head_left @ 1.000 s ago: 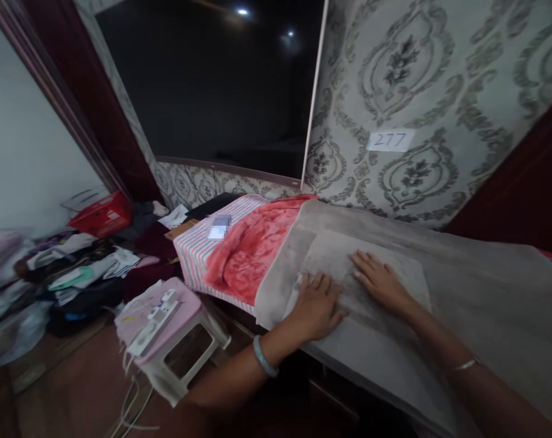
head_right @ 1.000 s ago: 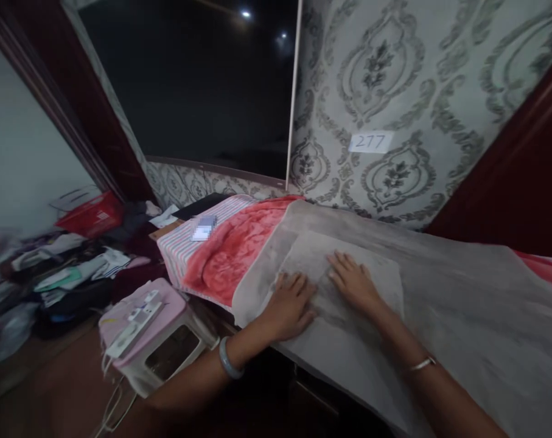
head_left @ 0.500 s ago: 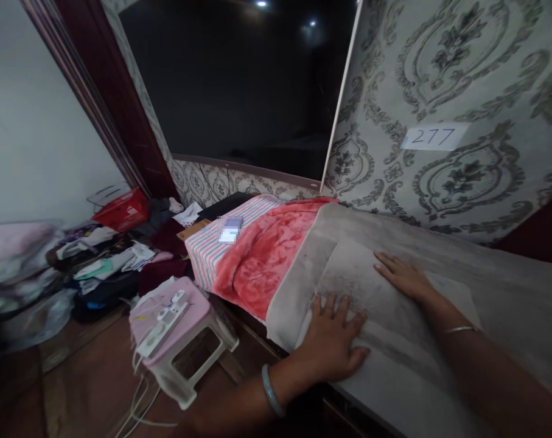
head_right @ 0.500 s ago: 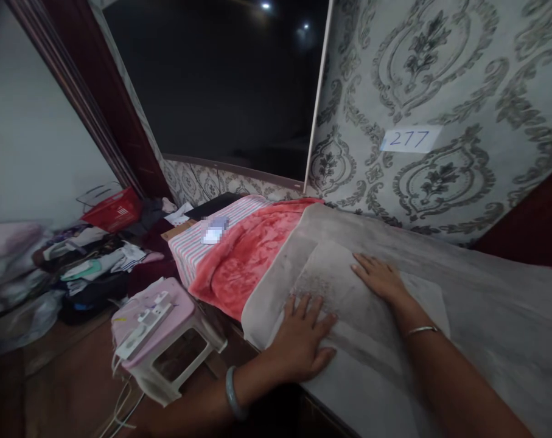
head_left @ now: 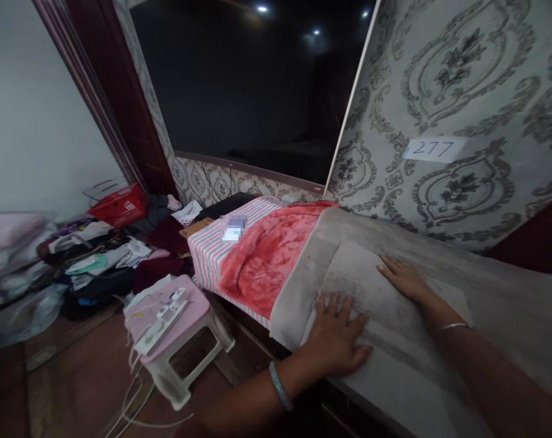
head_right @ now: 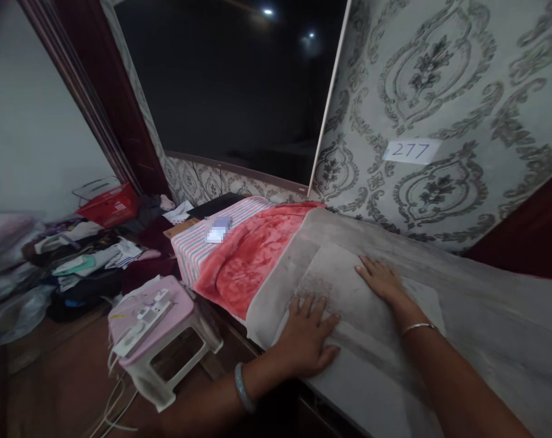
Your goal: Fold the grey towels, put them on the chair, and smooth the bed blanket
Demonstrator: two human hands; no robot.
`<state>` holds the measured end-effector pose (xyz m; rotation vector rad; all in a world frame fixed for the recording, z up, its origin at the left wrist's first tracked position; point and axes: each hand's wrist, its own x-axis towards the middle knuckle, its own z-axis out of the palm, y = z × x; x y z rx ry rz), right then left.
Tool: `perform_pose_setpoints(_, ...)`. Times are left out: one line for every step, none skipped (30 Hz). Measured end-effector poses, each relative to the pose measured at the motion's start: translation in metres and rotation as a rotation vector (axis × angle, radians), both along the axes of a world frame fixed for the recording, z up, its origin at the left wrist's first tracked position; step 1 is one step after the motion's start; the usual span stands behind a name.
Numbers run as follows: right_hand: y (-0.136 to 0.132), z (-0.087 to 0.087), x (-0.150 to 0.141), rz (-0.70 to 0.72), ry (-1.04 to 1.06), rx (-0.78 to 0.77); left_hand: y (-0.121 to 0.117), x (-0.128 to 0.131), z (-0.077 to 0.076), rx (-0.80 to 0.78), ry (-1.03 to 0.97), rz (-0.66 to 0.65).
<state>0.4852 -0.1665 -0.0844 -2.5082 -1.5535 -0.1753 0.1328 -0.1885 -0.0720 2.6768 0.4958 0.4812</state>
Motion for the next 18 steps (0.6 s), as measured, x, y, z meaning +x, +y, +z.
perform_pose_setpoints(-0.001,0.007,-0.007,-0.015,-0.006,-0.025,0.0,0.0,0.0,0.009,0.0,0.003)
perform_pose_setpoints(-0.002,0.014,-0.016,-0.008,-0.012,-0.046,-0.001,0.0,0.001,0.021,-0.003,0.007)
perform_pose_setpoints(-0.003,0.02,-0.028,0.028,-0.023,-0.057,-0.001,0.001,0.001,0.037,-0.005,0.012)
perform_pose_setpoints(-0.005,0.025,-0.041,0.096,-0.045,-0.05,-0.001,0.001,0.002,0.053,-0.009,0.017)
perform_pose_setpoints(-0.006,0.028,-0.056,0.185,-0.064,-0.047,0.0,0.001,0.003,0.069,-0.011,0.021)
perform_pose_setpoints(-0.008,0.03,-0.071,0.282,-0.072,-0.058,0.0,0.001,0.004,0.084,-0.011,0.024)
perform_pose_setpoints(-0.01,0.03,-0.085,0.375,-0.072,-0.082,0.0,0.0,0.005,0.099,-0.009,0.024)
perform_pose_setpoints(-0.012,0.03,-0.099,0.453,-0.068,-0.11,0.001,-0.001,0.005,0.111,-0.007,0.02)
perform_pose_setpoints(-0.013,0.029,-0.111,0.515,-0.065,-0.136,0.001,-0.002,0.006,0.123,-0.005,0.015)
perform_pose_setpoints(-0.014,0.028,-0.12,0.558,-0.063,-0.156,0.001,-0.003,0.006,0.134,-0.002,0.014)
perform_pose_setpoints(-0.014,0.028,-0.126,0.581,-0.064,-0.169,0.001,-0.004,0.005,0.144,0.001,0.021)
perform_pose_setpoints(-0.013,0.029,-0.13,0.588,-0.066,-0.179,0.001,-0.006,0.004,0.154,0.002,0.041)
perform_pose_setpoints(-0.011,0.031,-0.131,0.581,-0.066,-0.189,0.001,-0.007,0.002,0.167,0.003,0.069)
perform_pose_setpoints(-0.008,0.034,-0.131,0.567,-0.063,-0.203,0.001,-0.008,0.0,0.182,0.004,0.101)
perform_pose_setpoints(-0.004,0.037,-0.128,0.548,-0.056,-0.22,0.002,-0.009,-0.002,0.2,0.003,0.13)
perform_pose_setpoints(0.001,0.04,-0.125,0.526,-0.047,-0.237,0.002,-0.009,-0.005,0.221,0.003,0.149)
perform_pose_setpoints(0.007,0.043,-0.121,0.502,-0.037,-0.251,0.002,-0.009,-0.007,0.242,0.004,0.16)
perform_pose_setpoints(0.013,0.046,-0.117,0.477,-0.026,-0.264,0.003,-0.009,-0.009,0.262,0.005,0.163)
